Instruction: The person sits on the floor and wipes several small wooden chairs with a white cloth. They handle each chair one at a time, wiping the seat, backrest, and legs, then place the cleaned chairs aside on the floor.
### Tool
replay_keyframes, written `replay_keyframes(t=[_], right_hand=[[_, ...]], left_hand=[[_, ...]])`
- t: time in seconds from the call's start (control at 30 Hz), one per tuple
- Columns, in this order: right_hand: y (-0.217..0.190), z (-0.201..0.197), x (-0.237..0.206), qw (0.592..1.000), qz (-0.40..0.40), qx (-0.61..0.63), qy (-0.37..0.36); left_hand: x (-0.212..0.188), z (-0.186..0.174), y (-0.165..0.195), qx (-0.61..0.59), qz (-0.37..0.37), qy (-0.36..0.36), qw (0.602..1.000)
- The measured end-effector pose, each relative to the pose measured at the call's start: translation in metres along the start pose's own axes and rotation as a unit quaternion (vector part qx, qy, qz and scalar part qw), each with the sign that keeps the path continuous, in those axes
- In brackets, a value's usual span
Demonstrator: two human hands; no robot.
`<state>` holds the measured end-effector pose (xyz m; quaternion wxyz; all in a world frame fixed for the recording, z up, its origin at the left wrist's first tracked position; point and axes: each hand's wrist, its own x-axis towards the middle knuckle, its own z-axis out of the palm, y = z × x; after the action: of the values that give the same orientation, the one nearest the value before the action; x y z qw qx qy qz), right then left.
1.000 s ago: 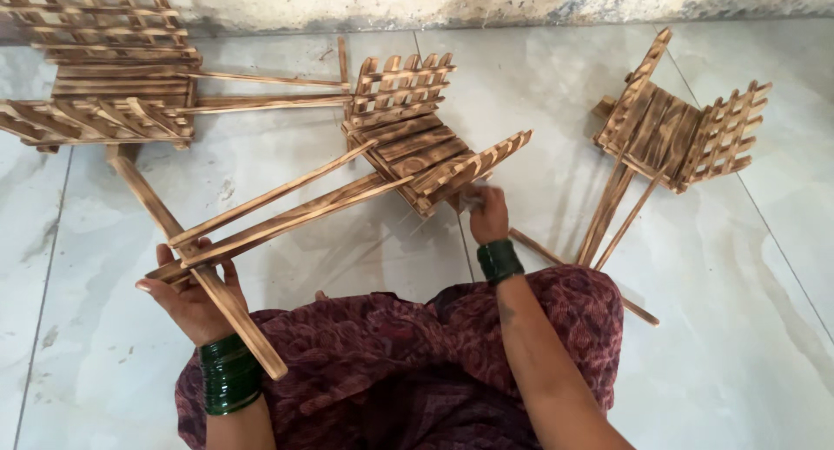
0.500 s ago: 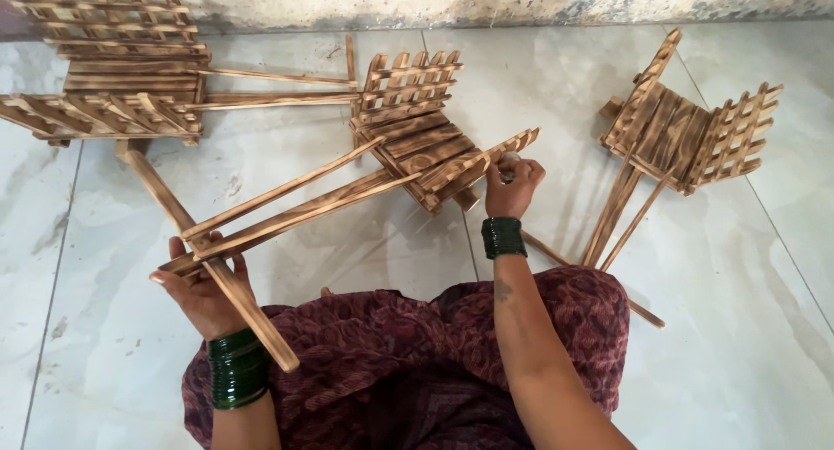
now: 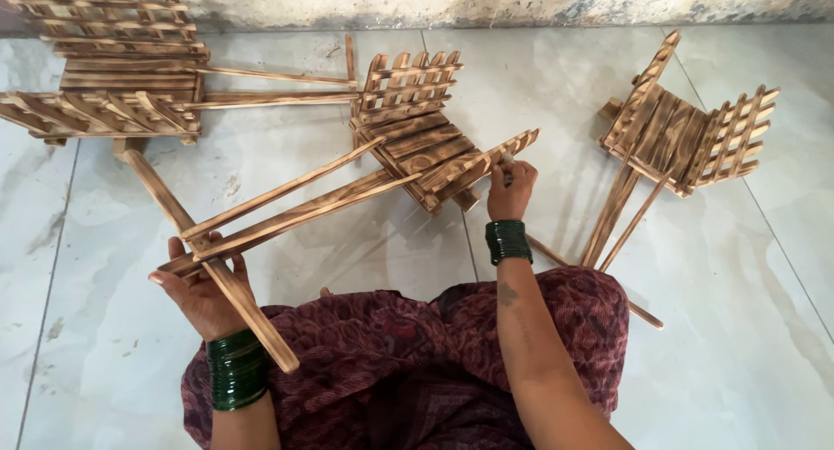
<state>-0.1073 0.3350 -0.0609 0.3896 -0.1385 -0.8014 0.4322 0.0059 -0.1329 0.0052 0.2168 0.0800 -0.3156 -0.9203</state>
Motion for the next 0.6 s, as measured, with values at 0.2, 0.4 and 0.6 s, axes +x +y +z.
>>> replay_keyframes(t=[0.2, 0.4, 0.6], right_hand=[[0.006, -0.017, -0.001, 0.986, 0.117, 0.123, 0.007], [-0.005, -0.006, 0.004, 0.990, 0.120, 0.075, 0.007], [-0.010, 0.002, 0.009, 0.994, -0.043, -0.094, 0.022]], left_hand=[[0.000, 0.001, 0.000, 0.009, 0.001, 0.001, 1.000], [0.000, 0.001, -0.001, 0.006, 0.001, 0.002, 1.000], [0.001, -0.001, -0.001, 0.027, 0.006, 0.004, 1.000]])
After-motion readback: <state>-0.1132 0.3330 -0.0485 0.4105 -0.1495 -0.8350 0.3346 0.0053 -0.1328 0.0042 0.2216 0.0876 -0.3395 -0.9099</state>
